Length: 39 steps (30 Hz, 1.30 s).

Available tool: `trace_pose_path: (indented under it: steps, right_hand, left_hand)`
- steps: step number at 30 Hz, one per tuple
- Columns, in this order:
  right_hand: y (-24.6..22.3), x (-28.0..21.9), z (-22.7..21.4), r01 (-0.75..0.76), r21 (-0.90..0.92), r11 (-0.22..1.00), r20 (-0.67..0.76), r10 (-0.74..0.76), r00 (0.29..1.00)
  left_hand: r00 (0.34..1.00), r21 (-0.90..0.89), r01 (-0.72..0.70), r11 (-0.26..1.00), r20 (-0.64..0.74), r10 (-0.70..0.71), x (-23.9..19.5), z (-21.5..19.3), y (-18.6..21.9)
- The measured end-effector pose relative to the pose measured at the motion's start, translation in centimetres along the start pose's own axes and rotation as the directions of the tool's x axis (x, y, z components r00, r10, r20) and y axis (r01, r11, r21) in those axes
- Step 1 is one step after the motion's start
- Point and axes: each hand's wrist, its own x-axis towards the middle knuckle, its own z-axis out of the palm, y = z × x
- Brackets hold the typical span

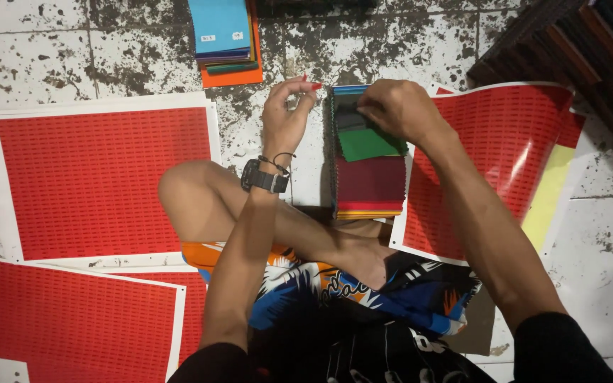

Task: The person sits on the floor and applies small red stickers to the spine of a stack of notebooks. They peel stickers from a red sheet and press them onto the notebook edges, repeating the process for multiple notebooks.

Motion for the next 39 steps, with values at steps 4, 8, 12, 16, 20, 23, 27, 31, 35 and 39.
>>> trace_pose_path:
  steps: [4, 8, 12, 16, 20, 23, 27, 31, 35, 39]
  right_hand:
    - [0.9, -0.1, 1.9, 0.001, -0.214, 0.977, -0.08, -0.019, 0.997]
    - [1.3, 0.3, 2.6, 0.076, -0.221, 0.972, -0.12, -0.105, 0.987]
    - [0.4, 0.9, 1.8, 0.07, -0.101, 0.992, -0.138, -0.084, 0.987]
    - [0.5, 0.5, 1.5, 0.053, -0.138, 0.989, -0.186, -0.079, 0.979]
    - [1.7, 0.5, 3.0, 0.136, -0.217, 0.967, -0.264, -0.192, 0.945]
    - [0.3, -0.2, 1.4, 0.177, -0.145, 0.974, -0.174, -0.201, 0.964]
    - [-3.9, -0.2, -3.7, 0.035, 0.214, 0.976, 0.117, -0.061, 0.991]
    - [-2.8, 0.8, -2.7, -0.082, 0.411, 0.908, 0.106, 0.041, 0.994]
    - [-3.6, 1.3, -3.8, -0.282, 0.61, 0.741, 0.188, 0.21, 0.959]
    - [-3.7, 1.4, -3.7, -0.352, 0.656, 0.668, 0.253, 0.245, 0.936]
  left_hand:
    - [0.999, -0.019, -0.029, 0.999, 0.02, 0.03, 0.0, -0.3, -0.3]
    - [0.999, -0.002, -0.045, 0.999, 0.016, 0.045, 0.0, -0.2, -0.5]
    - [0.999, 0.027, -0.027, 0.999, 0.029, 0.027, -0.2, 0.0, -0.1]
    - [0.999, 0.013, -0.033, 0.999, 0.023, 0.033, -0.1, 0.1, -0.5]
    - [0.999, 0.004, -0.017, 1.0, 0.043, 0.017, 0.0, 0.1, -0.6]
    - [0.998, -0.011, 0.009, 1.0, 0.064, -0.009, 0.1, 0.2, -0.4]
    - [0.994, -0.098, 0.028, 0.995, 0.108, -0.018, 0.2, 0.6, -0.3]
    - [0.987, -0.133, 0.001, 0.991, 0.157, 0.02, 0.4, 1.2, -0.2]
    - [0.988, -0.203, 0.017, 0.979, 0.156, 0.015, 0.6, 2.0, -1.1]
    - [0.985, -0.222, -0.013, 0.975, 0.166, 0.051, 0.3, 1.8, -0.3]
